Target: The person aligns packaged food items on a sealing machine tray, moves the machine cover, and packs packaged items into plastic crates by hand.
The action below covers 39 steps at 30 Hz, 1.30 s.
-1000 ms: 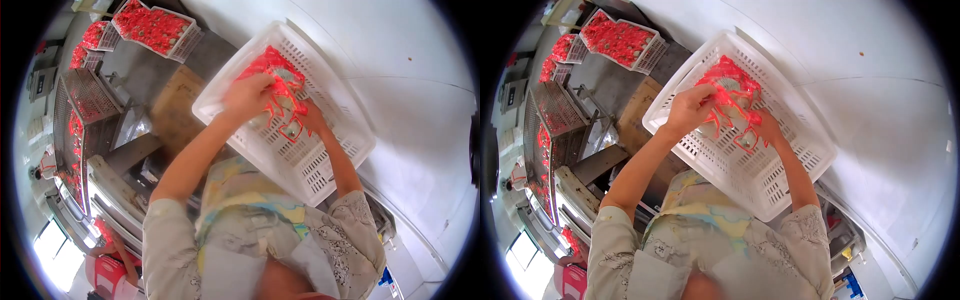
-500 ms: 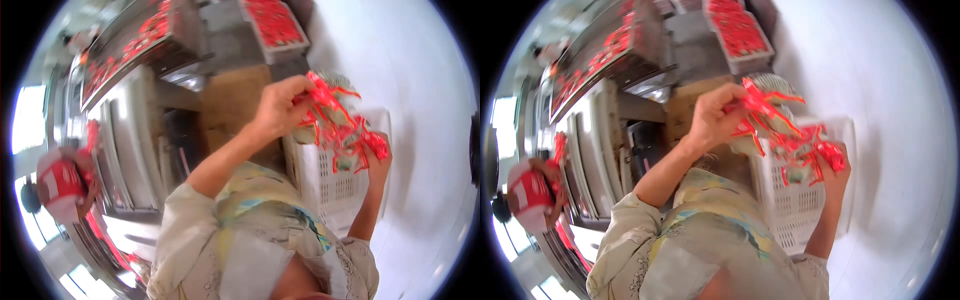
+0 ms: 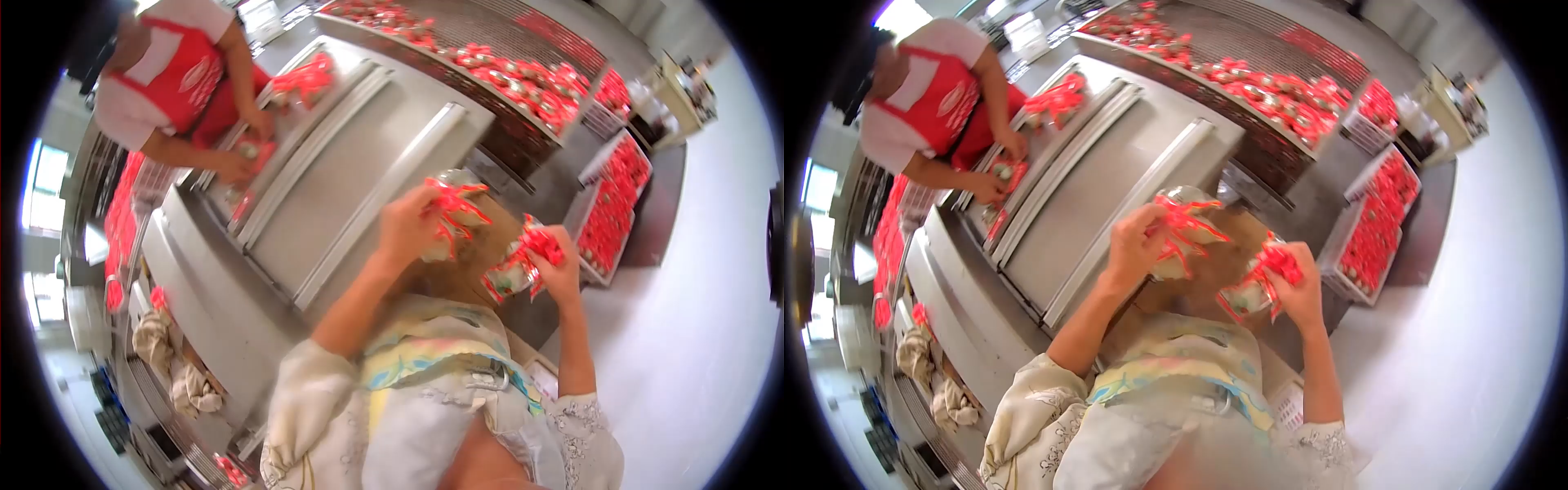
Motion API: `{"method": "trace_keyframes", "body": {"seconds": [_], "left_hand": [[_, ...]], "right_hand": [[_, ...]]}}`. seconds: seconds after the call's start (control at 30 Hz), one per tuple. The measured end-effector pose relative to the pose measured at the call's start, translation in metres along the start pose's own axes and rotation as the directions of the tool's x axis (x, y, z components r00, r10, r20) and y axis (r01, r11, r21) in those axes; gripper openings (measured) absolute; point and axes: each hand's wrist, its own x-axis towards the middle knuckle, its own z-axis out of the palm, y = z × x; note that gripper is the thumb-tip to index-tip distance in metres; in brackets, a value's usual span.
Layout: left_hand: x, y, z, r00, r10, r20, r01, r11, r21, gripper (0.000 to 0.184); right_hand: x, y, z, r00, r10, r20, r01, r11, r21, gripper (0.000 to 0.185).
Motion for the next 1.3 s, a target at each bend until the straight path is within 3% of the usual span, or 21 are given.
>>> {"method": "trace_keyframes", "body": {"seconds": [0.1,0.23,0.43,0.57,0.6,0.7,0.8,0.87,0.9,0.93,1.03,1.07,1.17,1.27,1.3], "left_hand": [[0.013,-0.045,-0.047,0.986,-0.102,-0.131,0.114,0.990,0.085,0.017],[0.034,-0.072,-0.097,0.957,-0.171,-0.235,0.217,0.958,0.189,0.016],[0.055,-0.113,-0.112,0.887,-0.348,-0.304,0.446,0.817,0.364,0.016],[0.081,-0.144,-0.097,0.845,-0.442,-0.301,0.527,0.785,0.326,0.018],[0.087,-0.152,-0.089,0.832,-0.457,-0.314,0.547,0.768,0.332,0.018],[0.093,-0.175,-0.068,0.797,-0.479,-0.368,0.591,0.742,0.316,0.032],[0.101,-0.180,-0.066,0.726,-0.525,-0.445,0.664,0.703,0.254,0.057],[0.102,-0.169,-0.070,0.634,-0.596,-0.493,0.748,0.635,0.192,0.077],[0.094,-0.173,-0.070,0.632,-0.588,-0.505,0.730,0.670,0.134,0.083],[0.080,-0.181,-0.072,0.631,-0.578,-0.518,0.706,0.704,0.076,0.089],[0.059,-0.185,-0.082,0.559,-0.605,-0.567,0.650,0.744,-0.153,0.098],[0.053,-0.184,-0.084,0.525,-0.626,-0.576,0.626,0.743,-0.237,0.101],[0.037,-0.185,-0.087,0.650,-0.544,-0.530,0.507,0.830,-0.231,0.101],[0.016,-0.200,-0.084,0.786,-0.487,-0.380,0.465,0.872,-0.155,0.100],[0.012,-0.200,-0.086,0.771,-0.540,-0.337,0.521,0.840,-0.155,0.099]], "right_hand": [[0.086,-0.012,0.053,0.973,-0.162,0.166,0.151,0.986,0.073,0.029],[0.187,-0.028,0.127,0.864,-0.380,0.330,0.348,0.925,0.156,0.027],[0.299,-0.016,0.227,0.745,-0.367,0.557,0.439,0.898,0.004,0.033],[0.336,0.001,0.268,0.644,-0.265,0.717,0.436,0.898,-0.060,0.038],[0.342,0.013,0.279,0.614,-0.279,0.738,0.456,0.889,-0.043,0.050],[0.349,0.018,0.293,0.582,-0.353,0.733,0.423,0.901,0.098,0.061],[0.362,0.030,0.309,0.619,-0.555,0.556,0.432,0.832,0.349,0.068],[0.371,0.041,0.314,0.673,-0.368,0.642,0.169,0.921,0.351,0.062],[0.377,0.047,0.315,0.682,-0.269,0.680,0.035,0.941,0.337,0.059],[0.382,0.062,0.318,0.706,-0.242,0.665,0.056,0.956,0.288,0.049],[0.390,0.079,0.316,0.827,-0.244,0.506,0.006,0.904,0.427,0.043],[0.390,0.080,0.309,0.825,-0.161,0.542,-0.104,0.900,0.424,0.045],[0.388,0.077,0.287,0.806,0.088,0.586,-0.378,0.838,0.394,0.055],[0.387,0.090,0.286,0.764,0.182,0.618,-0.480,0.801,0.358,0.064],[0.390,0.088,0.287,0.754,0.177,0.633,-0.469,0.819,0.330,0.064]]}}
